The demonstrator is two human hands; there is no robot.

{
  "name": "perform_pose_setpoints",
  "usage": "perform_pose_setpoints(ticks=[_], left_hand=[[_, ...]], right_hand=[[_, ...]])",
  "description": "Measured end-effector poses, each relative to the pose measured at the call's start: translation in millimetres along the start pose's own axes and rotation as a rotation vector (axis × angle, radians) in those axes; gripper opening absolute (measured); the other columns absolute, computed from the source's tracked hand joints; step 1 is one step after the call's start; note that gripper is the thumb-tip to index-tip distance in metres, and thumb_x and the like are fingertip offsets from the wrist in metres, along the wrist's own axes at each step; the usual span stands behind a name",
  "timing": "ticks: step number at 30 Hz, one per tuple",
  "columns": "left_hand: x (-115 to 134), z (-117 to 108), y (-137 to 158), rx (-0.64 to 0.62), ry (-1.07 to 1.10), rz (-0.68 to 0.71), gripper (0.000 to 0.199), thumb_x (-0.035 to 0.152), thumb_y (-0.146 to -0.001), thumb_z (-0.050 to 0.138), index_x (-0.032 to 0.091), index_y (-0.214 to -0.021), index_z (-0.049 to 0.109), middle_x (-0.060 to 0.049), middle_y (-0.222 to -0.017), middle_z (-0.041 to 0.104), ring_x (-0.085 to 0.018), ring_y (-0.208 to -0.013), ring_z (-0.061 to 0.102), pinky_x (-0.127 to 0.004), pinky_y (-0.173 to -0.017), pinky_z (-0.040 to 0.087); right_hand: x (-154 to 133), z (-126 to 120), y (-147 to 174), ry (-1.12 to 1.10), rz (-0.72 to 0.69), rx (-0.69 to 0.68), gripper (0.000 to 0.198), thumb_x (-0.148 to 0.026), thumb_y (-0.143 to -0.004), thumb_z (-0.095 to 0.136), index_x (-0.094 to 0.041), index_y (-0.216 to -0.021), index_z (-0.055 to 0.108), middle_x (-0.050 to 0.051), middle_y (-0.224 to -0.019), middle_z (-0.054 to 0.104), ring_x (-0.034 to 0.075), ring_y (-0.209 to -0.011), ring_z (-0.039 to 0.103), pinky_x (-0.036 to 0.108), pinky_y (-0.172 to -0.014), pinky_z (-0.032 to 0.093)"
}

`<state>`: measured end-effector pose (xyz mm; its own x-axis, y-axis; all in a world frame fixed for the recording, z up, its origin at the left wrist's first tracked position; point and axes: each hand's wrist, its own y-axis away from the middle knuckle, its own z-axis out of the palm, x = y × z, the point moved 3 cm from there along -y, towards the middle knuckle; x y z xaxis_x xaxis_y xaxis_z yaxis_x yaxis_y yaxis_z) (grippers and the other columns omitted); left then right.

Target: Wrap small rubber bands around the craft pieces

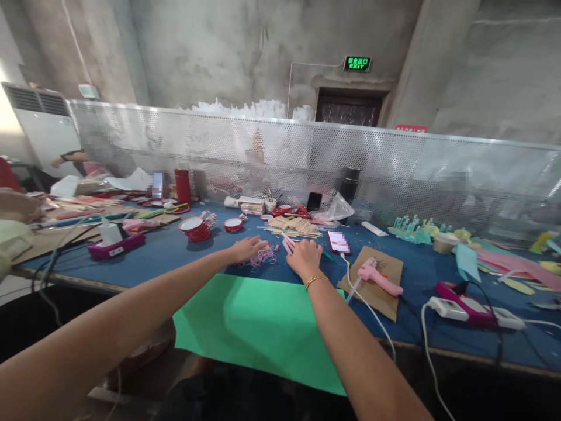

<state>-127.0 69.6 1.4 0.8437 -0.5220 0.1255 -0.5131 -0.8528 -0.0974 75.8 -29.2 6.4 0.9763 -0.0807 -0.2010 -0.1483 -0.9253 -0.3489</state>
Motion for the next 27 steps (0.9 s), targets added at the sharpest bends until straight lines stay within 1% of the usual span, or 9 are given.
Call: perform_pose_setpoints(ticks=[3, 6, 8, 12, 15, 18, 20, 22, 27], left_hand=[[22.7, -3.9, -7.7, 0.051, 0.048, -0.043, 0.075, 0.069, -0.094, 0.027, 0.022, -0.148, 0.048, -0.013, -0.151, 0.05, -0.029, -0.138, 0.049, -0.038, -0.111, 0.038], [39.1, -10.1, -18.4, 0.126, -0.012, 0.018, 0.072, 0.073, -0.086, 0.046, 0.032, -0.146, 0.052, -0.008, -0.151, 0.051, -0.032, -0.139, 0.046, -0.042, -0.113, 0.035], [44.4, -9.6, -27.1, 0.117, -0.005, 0.067, 0.066, 0.069, -0.086, 0.05, 0.033, -0.141, 0.057, -0.007, -0.148, 0.055, -0.032, -0.137, 0.048, -0.041, -0.112, 0.036], [51.5, -2.0, -36.3, 0.016, 0.041, 0.217, 0.042, 0.051, -0.087, 0.059, 0.03, -0.12, 0.073, -0.005, -0.13, 0.069, -0.025, -0.119, 0.062, -0.031, -0.102, 0.044], [51.8, -2.0, -29.1, -0.011, 0.052, 0.268, 0.031, 0.042, -0.086, 0.06, 0.03, -0.109, 0.077, -0.003, -0.113, 0.075, -0.023, -0.103, 0.067, -0.028, -0.09, 0.047], [46.7, -9.4, -15.8, -0.017, 0.099, 0.272, 0.028, 0.043, -0.083, 0.061, 0.031, -0.102, 0.079, -0.002, -0.104, 0.077, -0.022, -0.093, 0.068, -0.026, -0.082, 0.047], [39.5, -16.9, -9.2, -0.013, 0.201, 0.243, 0.029, 0.049, -0.082, 0.063, 0.03, -0.093, 0.081, -0.001, -0.092, 0.078, -0.02, -0.084, 0.067, -0.024, -0.075, 0.046], [29.7, -25.8, -6.4, 0.058, 0.348, 0.2, 0.034, 0.055, -0.08, 0.063, 0.027, -0.086, 0.081, -0.001, -0.08, 0.077, -0.019, -0.076, 0.066, -0.024, -0.069, 0.045], [4.8, -41.3, -8.6, 0.423, 0.689, 0.07, 0.04, 0.057, -0.072, 0.069, 0.019, -0.08, 0.078, -0.001, -0.067, 0.07, -0.015, -0.062, 0.056, -0.024, -0.056, 0.038]], right_hand=[[0.4, -0.4, 0.8, 0.004, 0.006, 0.004, 0.035, -0.036, -0.087, 0.056, -0.018, -0.112, 0.073, 0.017, -0.121, 0.066, 0.032, -0.118, 0.054, 0.045, -0.097, 0.037], [1.1, -0.9, 0.4, 0.007, 0.003, 0.004, 0.035, -0.036, -0.087, 0.056, -0.018, -0.112, 0.073, 0.016, -0.121, 0.066, 0.031, -0.118, 0.054, 0.044, -0.097, 0.037], [1.4, -1.0, -0.3, 0.009, 0.008, 0.003, 0.034, -0.036, -0.087, 0.056, -0.018, -0.112, 0.073, 0.016, -0.121, 0.066, 0.031, -0.118, 0.054, 0.045, -0.097, 0.037], [1.1, -0.9, -1.4, 0.007, 0.008, 0.008, 0.034, -0.035, -0.087, 0.056, -0.018, -0.112, 0.073, 0.016, -0.121, 0.066, 0.032, -0.117, 0.055, 0.046, -0.096, 0.038], [0.9, -0.3, -1.9, 0.005, 0.012, -0.002, 0.034, -0.035, -0.087, 0.056, -0.017, -0.111, 0.073, 0.017, -0.121, 0.066, 0.032, -0.117, 0.055, 0.047, -0.096, 0.038], [1.3, 0.4, -2.3, 0.006, 0.021, -0.01, 0.035, -0.035, -0.086, 0.057, -0.017, -0.112, 0.072, 0.017, -0.122, 0.066, 0.033, -0.118, 0.054, 0.047, -0.097, 0.038], [1.5, 0.5, -2.5, 0.003, 0.022, 0.001, 0.035, -0.034, -0.086, 0.057, -0.017, -0.111, 0.072, 0.017, -0.121, 0.066, 0.033, -0.117, 0.055, 0.048, -0.097, 0.038], [1.5, 0.5, -2.6, 0.0, 0.019, 0.014, 0.034, -0.034, -0.085, 0.057, -0.017, -0.111, 0.073, 0.017, -0.12, 0.067, 0.033, -0.116, 0.056, 0.048, -0.096, 0.038], [0.3, 1.1, -1.1, 0.007, 0.018, 0.024, 0.034, -0.034, -0.085, 0.057, -0.018, -0.109, 0.074, 0.017, -0.118, 0.068, 0.033, -0.115, 0.056, 0.048, -0.096, 0.038]])
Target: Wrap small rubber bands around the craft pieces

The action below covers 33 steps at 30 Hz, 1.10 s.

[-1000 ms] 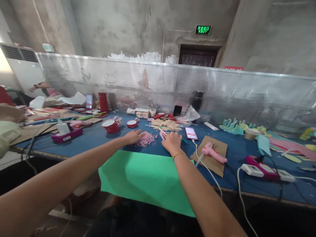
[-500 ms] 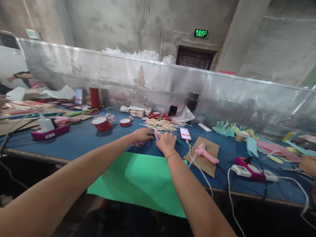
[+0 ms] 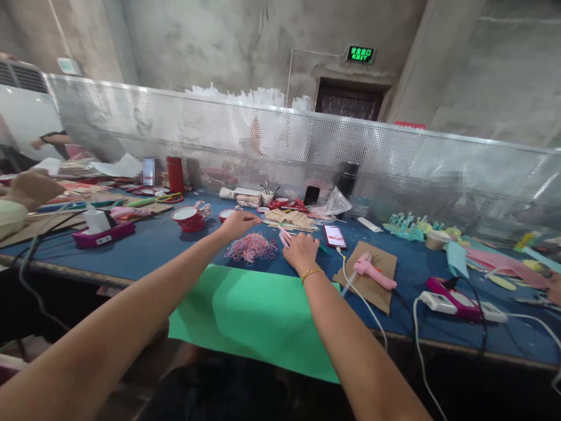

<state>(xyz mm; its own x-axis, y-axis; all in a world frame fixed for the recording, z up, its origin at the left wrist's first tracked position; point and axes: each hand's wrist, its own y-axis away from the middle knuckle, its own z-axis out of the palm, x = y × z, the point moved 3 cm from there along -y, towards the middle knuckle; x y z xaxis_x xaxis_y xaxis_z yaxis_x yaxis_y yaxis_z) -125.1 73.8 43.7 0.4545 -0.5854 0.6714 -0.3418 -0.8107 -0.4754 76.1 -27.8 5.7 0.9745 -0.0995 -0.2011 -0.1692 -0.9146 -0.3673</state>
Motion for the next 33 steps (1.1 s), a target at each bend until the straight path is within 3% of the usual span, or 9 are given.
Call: perform_pose_setpoints(ticks=[3, 8, 12, 15, 19, 24, 28, 33], left_hand=[[-4.4, -0.2, -2.0, 0.151, 0.184, -0.081, 0.043, 0.059, -0.069, 0.072, 0.017, -0.072, 0.072, 0.0, -0.06, 0.063, -0.013, -0.057, 0.05, -0.024, -0.053, 0.035], [-6.3, 13.3, 1.0, 0.142, 0.404, -0.105, 0.05, 0.065, -0.062, 0.073, 0.016, -0.07, 0.064, -0.002, -0.066, 0.063, -0.012, -0.059, 0.049, -0.025, -0.057, 0.039], [-11.7, 16.2, 6.1, 0.16, 0.304, -0.057, 0.046, 0.062, -0.067, 0.07, 0.016, -0.07, 0.065, -0.001, -0.065, 0.063, -0.013, -0.06, 0.049, -0.025, -0.058, 0.038], [-11.5, 15.6, 9.2, 0.191, 0.177, -0.005, 0.039, 0.056, -0.074, 0.064, 0.017, -0.071, 0.065, -0.001, -0.065, 0.063, -0.014, -0.063, 0.051, -0.026, -0.061, 0.038], [-5.2, 15.5, 12.5, 0.189, 0.004, 0.049, 0.033, 0.048, -0.081, 0.057, 0.016, -0.075, 0.067, 0.0, -0.066, 0.063, -0.015, -0.064, 0.052, -0.027, -0.062, 0.037], [-0.7, 15.0, 14.2, 0.165, -0.139, 0.088, 0.032, 0.044, -0.085, 0.055, 0.016, -0.078, 0.069, -0.002, -0.071, 0.066, -0.016, -0.069, 0.056, -0.027, -0.065, 0.039], [0.8, 16.4, 13.9, 0.141, -0.19, 0.116, 0.029, 0.041, -0.085, 0.056, 0.017, -0.084, 0.072, -0.005, -0.081, 0.072, -0.019, -0.076, 0.061, -0.028, -0.072, 0.044], [5.6, 22.7, 14.5, 0.033, -0.178, 0.204, 0.027, 0.042, -0.082, 0.064, 0.019, -0.092, 0.076, -0.006, -0.097, 0.075, -0.021, -0.091, 0.065, -0.03, -0.084, 0.047]], right_hand=[[-0.9, -0.3, 1.8, 0.007, -0.01, 0.025, 0.033, -0.036, -0.088, 0.055, -0.018, -0.108, 0.075, 0.018, -0.115, 0.069, 0.034, -0.115, 0.056, 0.048, -0.096, 0.037], [-3.7, -9.5, -1.1, -0.021, -0.037, 0.077, 0.026, -0.031, -0.093, 0.051, -0.024, -0.101, 0.075, 0.012, -0.113, 0.071, 0.029, -0.115, 0.055, 0.046, -0.098, 0.035], [-14.7, -20.1, -13.2, -0.026, -0.133, -0.017, 0.021, -0.029, -0.09, 0.057, -0.031, -0.095, 0.078, 0.005, -0.112, 0.072, 0.027, -0.116, 0.055, 0.044, -0.1, 0.035], [-25.8, -21.2, -25.0, 0.003, -0.177, -0.077, 0.022, -0.026, -0.088, 0.058, -0.028, -0.093, 0.079, 0.009, -0.107, 0.073, 0.028, -0.115, 0.055, 0.044, -0.1, 0.035], [-36.7, -7.4, -37.9, 0.02, -0.179, -0.052, 0.025, -0.023, -0.089, 0.056, -0.023, -0.098, 0.079, 0.014, -0.115, 0.07, 0.03, -0.12, 0.053, 0.048, -0.103, 0.034], [-40.2, 14.5, -42.6, -0.013, -0.205, -0.075, 0.02, -0.026, -0.088, 0.061, -0.031, -0.096, 0.079, 0.008, -0.113, 0.072, 0.029, -0.121, 0.052, 0.05, -0.106, 0.03], [-37.0, 10.9, -40.1, -0.078, -0.196, -0.03, 0.022, -0.024, -0.089, 0.057, -0.029, -0.09, 0.078, 0.006, -0.106, 0.073, 0.026, -0.118, 0.054, 0.048, -0.107, 0.029], [-31.6, 0.7, -38.2, -0.318, -0.124, 0.012, 0.02, -0.035, -0.091, 0.056, -0.029, -0.099, 0.074, 0.001, -0.11, 0.074, 0.022, -0.112, 0.059, 0.037, -0.1, 0.038]])
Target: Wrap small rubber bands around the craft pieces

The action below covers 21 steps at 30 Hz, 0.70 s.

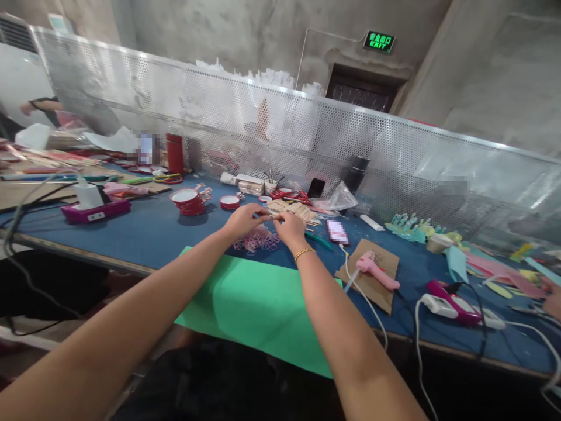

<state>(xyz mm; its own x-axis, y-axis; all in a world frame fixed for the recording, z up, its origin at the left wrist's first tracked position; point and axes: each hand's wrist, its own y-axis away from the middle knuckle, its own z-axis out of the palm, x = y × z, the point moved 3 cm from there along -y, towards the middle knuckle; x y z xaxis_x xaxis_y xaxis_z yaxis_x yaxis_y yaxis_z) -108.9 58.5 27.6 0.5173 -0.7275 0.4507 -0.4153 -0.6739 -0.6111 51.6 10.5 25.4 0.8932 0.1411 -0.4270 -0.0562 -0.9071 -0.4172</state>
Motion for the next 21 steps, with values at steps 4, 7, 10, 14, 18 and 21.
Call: perform_pose_setpoints(ticks=[4, 7, 10, 14, 18, 21], left_hand=[[0.7, 1.7, 0.6, -0.055, -0.014, 0.012, 0.028, 0.045, -0.081, 0.065, 0.02, -0.089, 0.077, -0.006, -0.094, 0.075, -0.021, -0.09, 0.066, -0.029, -0.08, 0.048], [-1.6, 0.7, 0.9, -0.045, -0.002, 0.0, 0.025, 0.041, -0.081, 0.065, 0.02, -0.086, 0.077, -0.006, -0.091, 0.075, -0.021, -0.087, 0.066, -0.029, -0.08, 0.048], [-2.4, 0.3, 2.1, -0.041, -0.018, 0.001, 0.022, 0.036, -0.08, 0.064, 0.019, -0.083, 0.076, -0.005, -0.087, 0.074, -0.02, -0.083, 0.066, -0.029, -0.079, 0.048], [1.9, -2.3, 5.2, -0.021, -0.056, 0.005, 0.021, 0.034, -0.079, 0.062, 0.018, -0.079, 0.075, -0.005, -0.084, 0.073, -0.019, -0.08, 0.065, -0.028, -0.075, 0.047], [6.6, -4.4, 6.1, -0.011, -0.025, 0.028, 0.017, 0.029, -0.075, 0.061, 0.017, -0.074, 0.072, -0.004, -0.081, 0.072, -0.018, -0.077, 0.063, -0.028, -0.075, 0.047], [7.2, -2.3, 4.6, -0.015, 0.104, 0.016, 0.014, 0.027, -0.071, 0.06, 0.017, -0.071, 0.069, -0.003, -0.079, 0.071, -0.018, -0.077, 0.063, -0.028, -0.076, 0.048]], right_hand=[[-1.0, 2.1, -0.7, -0.123, -0.011, 0.006, 0.02, -0.035, -0.092, 0.056, -0.029, -0.098, 0.073, -0.003, -0.103, 0.076, 0.017, -0.104, 0.063, 0.027, -0.09, 0.043], [-1.7, 5.3, -0.7, -0.176, -0.005, -0.011, 0.018, -0.034, -0.091, 0.058, -0.027, -0.097, 0.073, -0.003, -0.101, 0.076, 0.015, -0.099, 0.066, 0.024, -0.086, 0.044], [-2.5, 6.2, 0.1, -0.213, 0.0, -0.019, 0.017, -0.032, -0.09, 0.06, -0.025, -0.096, 0.073, -0.001, -0.099, 0.077, 0.015, -0.095, 0.067, 0.023, -0.083, 0.045], [-5.0, 4.1, 1.4, -0.211, -0.036, -0.023, 0.017, -0.031, -0.089, 0.06, -0.024, -0.093, 0.074, 0.0, -0.097, 0.077, 0.015, -0.095, 0.068, 0.023, -0.084, 0.045], [-6.6, 0.3, 2.7, -0.127, -0.055, -0.005, 0.014, -0.031, -0.086, 0.06, -0.025, -0.087, 0.073, -0.001, -0.096, 0.076, 0.019, -0.1, 0.066, 0.029, -0.091, 0.042], [-5.8, -2.1, 3.3, -0.054, -0.052, 0.024, 0.014, -0.032, -0.084, 0.059, -0.025, -0.084, 0.071, 0.0, -0.096, 0.075, 0.022, -0.104, 0.063, 0.034, -0.096, 0.039]])
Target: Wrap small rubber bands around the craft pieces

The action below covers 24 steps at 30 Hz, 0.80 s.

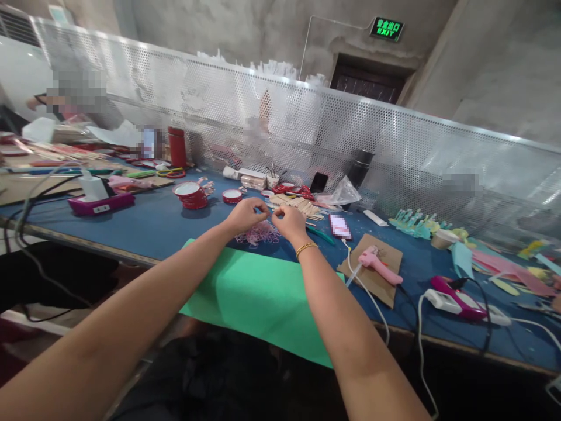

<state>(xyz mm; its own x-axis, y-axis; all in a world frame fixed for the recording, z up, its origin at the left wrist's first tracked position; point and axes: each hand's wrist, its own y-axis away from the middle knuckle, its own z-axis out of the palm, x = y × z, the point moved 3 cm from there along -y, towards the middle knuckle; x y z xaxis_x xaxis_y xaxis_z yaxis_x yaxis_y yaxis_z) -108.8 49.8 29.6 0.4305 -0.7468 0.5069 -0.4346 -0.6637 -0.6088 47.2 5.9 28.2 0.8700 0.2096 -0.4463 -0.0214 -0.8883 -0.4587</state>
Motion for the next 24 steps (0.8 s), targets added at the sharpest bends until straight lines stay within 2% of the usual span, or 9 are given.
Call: perform_pose_setpoints(ticks=[5, 8, 12, 15, 17, 21, 24], left_hand=[[4.2, 6.6, -0.8, -0.08, 0.349, -0.1, 0.019, 0.035, -0.07, 0.065, 0.016, -0.07, 0.062, -0.004, -0.078, 0.069, -0.015, -0.074, 0.061, -0.027, -0.07, 0.048], [9.4, 6.5, 1.2, -0.09, 0.487, -0.173, 0.021, 0.036, -0.071, 0.066, 0.017, -0.073, 0.057, -0.005, -0.082, 0.069, -0.012, -0.067, 0.058, -0.024, -0.061, 0.043], [11.5, 7.5, 4.0, -0.099, 0.581, -0.264, 0.02, 0.036, -0.074, 0.064, 0.018, -0.075, 0.054, 0.0, -0.066, 0.059, -0.008, -0.052, 0.045, -0.022, -0.05, 0.033], [8.9, 10.0, 3.4, -0.122, 0.497, -0.265, 0.02, 0.033, -0.071, 0.065, 0.019, -0.074, 0.052, 0.005, -0.058, 0.047, -0.008, -0.05, 0.039, -0.022, -0.05, 0.03], [5.0, 10.4, 1.5, -0.099, 0.415, -0.249, 0.021, 0.031, -0.069, 0.067, 0.019, -0.075, 0.053, 0.006, -0.058, 0.045, -0.008, -0.051, 0.039, -0.023, -0.052, 0.032], [-4.2, 3.9, -1.7, 0.094, 0.28, -0.2, 0.023, 0.037, -0.073, 0.067, 0.018, -0.08, 0.056, 0.005, -0.061, 0.049, -0.01, -0.055, 0.041, -0.023, -0.054, 0.033], [-4.5, -1.0, -0.1, 0.123, 0.103, -0.125, 0.029, 0.046, -0.081, 0.062, 0.017, -0.079, 0.06, 0.002, -0.064, 0.054, -0.012, -0.06, 0.045, -0.025, -0.057, 0.034]], right_hand=[[4.8, -2.2, -0.2, 0.052, 0.046, 0.032, 0.014, -0.033, -0.084, 0.056, -0.024, -0.082, 0.067, 0.002, -0.093, 0.073, 0.023, -0.103, 0.062, 0.038, -0.097, 0.038], [7.2, -2.8, -1.1, 0.033, 0.066, 0.044, 0.016, -0.034, -0.086, 0.053, -0.024, -0.084, 0.066, 0.0, -0.092, 0.073, 0.022, -0.101, 0.062, 0.038, -0.096, 0.038], [10.7, -0.8, -4.6, -0.059, 0.086, 0.042, 0.018, -0.034, -0.088, 0.051, -0.025, -0.089, 0.066, -0.002, -0.092, 0.073, 0.018, -0.095, 0.063, 0.032, -0.092, 0.04], [13.5, 0.8, -8.2, -0.132, 0.084, 0.074, 0.019, -0.034, -0.088, 0.05, -0.024, -0.089, 0.066, -0.002, -0.092, 0.072, 0.016, -0.091, 0.064, 0.027, -0.086, 0.043], [12.8, 1.5, -9.9, -0.208, 0.037, 0.086, 0.02, -0.034, -0.088, 0.049, -0.023, -0.087, 0.066, -0.002, -0.09, 0.072, 0.015, -0.089, 0.064, 0.024, -0.083, 0.044], [5.7, 1.5, -9.8, -0.351, -0.113, 0.077, 0.018, -0.028, -0.087, 0.05, -0.02, -0.081, 0.065, -0.001, -0.087, 0.071, 0.014, -0.086, 0.064, 0.021, -0.081, 0.046], [2.1, 2.3, -8.1, -0.373, -0.178, 0.015, 0.017, -0.028, -0.086, 0.053, -0.019, -0.08, 0.066, 0.0, -0.084, 0.071, 0.014, -0.083, 0.064, 0.022, -0.08, 0.047]])
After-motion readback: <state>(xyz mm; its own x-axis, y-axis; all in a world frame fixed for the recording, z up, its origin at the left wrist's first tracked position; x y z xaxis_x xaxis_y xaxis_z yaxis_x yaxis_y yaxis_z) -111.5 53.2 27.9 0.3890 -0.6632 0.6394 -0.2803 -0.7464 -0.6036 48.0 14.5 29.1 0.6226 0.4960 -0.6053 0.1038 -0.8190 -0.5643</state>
